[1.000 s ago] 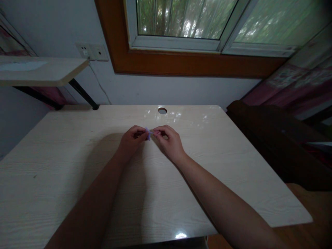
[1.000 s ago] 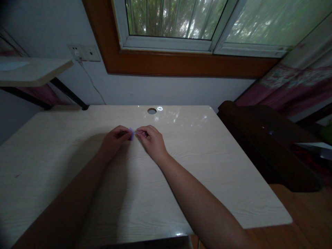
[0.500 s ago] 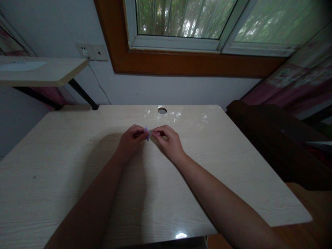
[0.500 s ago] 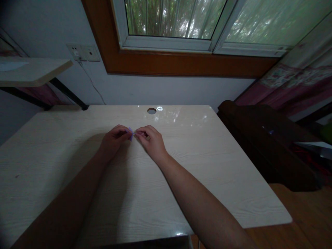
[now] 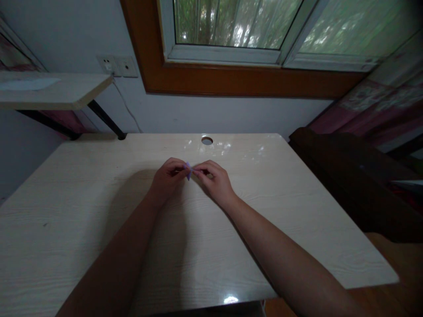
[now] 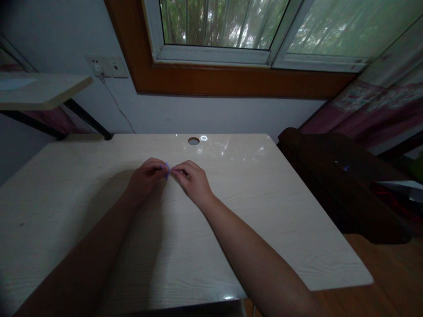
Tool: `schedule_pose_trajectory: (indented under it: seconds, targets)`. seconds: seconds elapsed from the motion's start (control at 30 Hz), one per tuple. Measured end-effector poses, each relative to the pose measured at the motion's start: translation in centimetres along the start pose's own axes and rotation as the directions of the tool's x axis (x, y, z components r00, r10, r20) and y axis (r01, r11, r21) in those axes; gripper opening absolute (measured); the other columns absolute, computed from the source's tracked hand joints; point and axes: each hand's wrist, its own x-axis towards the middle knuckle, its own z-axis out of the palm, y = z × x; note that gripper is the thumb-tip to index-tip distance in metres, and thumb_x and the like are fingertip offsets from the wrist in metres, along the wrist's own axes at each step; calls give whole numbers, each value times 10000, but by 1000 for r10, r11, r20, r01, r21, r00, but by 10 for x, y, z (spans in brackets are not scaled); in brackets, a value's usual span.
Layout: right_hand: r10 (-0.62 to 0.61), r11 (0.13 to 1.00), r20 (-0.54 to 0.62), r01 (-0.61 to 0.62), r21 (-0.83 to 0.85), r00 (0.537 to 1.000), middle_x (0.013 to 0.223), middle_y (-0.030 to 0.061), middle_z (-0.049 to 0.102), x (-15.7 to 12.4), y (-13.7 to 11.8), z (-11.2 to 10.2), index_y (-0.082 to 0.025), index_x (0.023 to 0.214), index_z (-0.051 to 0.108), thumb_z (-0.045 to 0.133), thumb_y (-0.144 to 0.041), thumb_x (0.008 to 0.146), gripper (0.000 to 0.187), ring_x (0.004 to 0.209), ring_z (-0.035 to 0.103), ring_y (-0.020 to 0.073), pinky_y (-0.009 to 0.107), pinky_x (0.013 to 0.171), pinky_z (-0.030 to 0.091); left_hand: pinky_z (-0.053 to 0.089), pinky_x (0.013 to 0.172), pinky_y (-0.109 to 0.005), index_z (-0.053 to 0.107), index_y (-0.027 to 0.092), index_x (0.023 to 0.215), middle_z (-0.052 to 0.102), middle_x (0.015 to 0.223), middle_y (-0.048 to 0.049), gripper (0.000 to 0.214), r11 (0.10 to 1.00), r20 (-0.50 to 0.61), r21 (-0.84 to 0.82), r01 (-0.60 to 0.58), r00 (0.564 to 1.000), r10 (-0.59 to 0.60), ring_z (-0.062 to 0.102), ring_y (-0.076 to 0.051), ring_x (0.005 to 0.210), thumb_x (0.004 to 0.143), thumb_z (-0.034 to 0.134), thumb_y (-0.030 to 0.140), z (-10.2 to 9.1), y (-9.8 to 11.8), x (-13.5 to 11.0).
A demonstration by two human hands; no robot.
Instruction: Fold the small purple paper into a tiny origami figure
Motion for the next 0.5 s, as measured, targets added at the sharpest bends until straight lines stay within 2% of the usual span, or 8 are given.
schedule_pose_trajectory:
  seconds: [0.17,0.37,0.5]
  targets:
    - [6,1000,1,-6,5,1000,839,32,658,0,-2,-1,-234,901,701,625,-278,903,89,791,606,163,295,726,479,526,772,-315,685,211,787,630,944,-44,176,1000,-14,7,-11,1000,11,612,-168,883,800,715,384,0,1,0]
    - [13,1000,-14,-13,9,1000,846,36,659,0,-2,-1,-223,888,696,615,-274,907,98,802,607,162,291,730,479,530,771,-313,679,202,734,632,924,-49,219,999,-26,24,37,999,-36,607,-168,859,803,706,408,0,8,0]
    - [24,1000,-16,-24,7,1000,845,37,659,0,-1,0,-225,891,697,613,-283,907,103,802,611,166,294,725,482,537,787,-312,688,200,754,617,999,-58,198,997,-19,32,64,998,-64,603,-180,938,804,699,391,0,10,1]
